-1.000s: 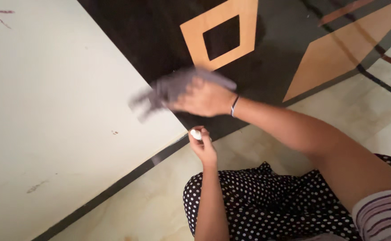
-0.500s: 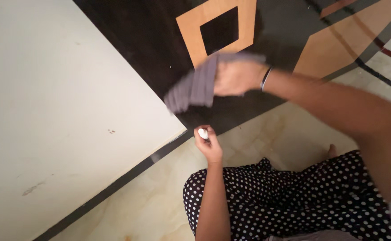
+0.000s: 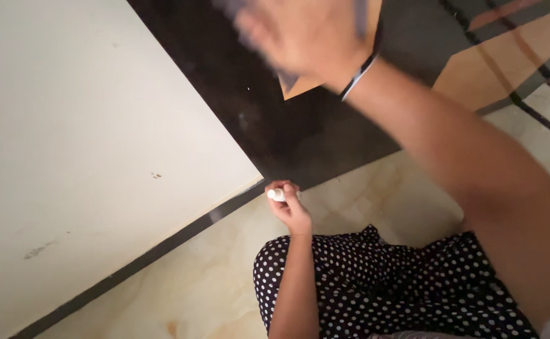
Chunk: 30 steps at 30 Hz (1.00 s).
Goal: The person sprays a cleaning solution onto a dark wooden door and wipes the surface with a cloth. They systematically clean the door from top to bottom, including the handle and decorative panels.
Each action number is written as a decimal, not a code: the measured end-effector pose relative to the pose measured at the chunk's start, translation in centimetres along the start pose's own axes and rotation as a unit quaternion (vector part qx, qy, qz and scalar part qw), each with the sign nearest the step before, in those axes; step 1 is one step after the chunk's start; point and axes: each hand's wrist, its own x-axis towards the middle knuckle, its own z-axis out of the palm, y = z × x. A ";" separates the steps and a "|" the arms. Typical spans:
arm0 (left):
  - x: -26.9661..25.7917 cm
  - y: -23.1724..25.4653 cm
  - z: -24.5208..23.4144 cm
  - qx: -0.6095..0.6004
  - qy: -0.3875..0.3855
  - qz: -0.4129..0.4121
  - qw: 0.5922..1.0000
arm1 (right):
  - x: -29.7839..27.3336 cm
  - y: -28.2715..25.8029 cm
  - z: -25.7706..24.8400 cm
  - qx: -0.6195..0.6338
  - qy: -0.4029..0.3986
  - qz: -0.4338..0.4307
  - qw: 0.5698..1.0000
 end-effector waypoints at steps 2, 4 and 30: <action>0.0 -0.2 -0.1 -0.002 -0.006 0.004 1.000 | -0.7 -3.3 -0.2 -0.109 0.135 -0.137 0.975; -0.2 -0.5 -0.1 0.010 -0.007 0.006 1.000 | -2.0 -5.6 1.5 -0.076 0.105 -0.189 0.974; -0.3 -3.1 -0.6 0.021 -0.006 -0.021 1.000 | -9.2 2.5 3.1 0.018 -0.156 -0.339 0.928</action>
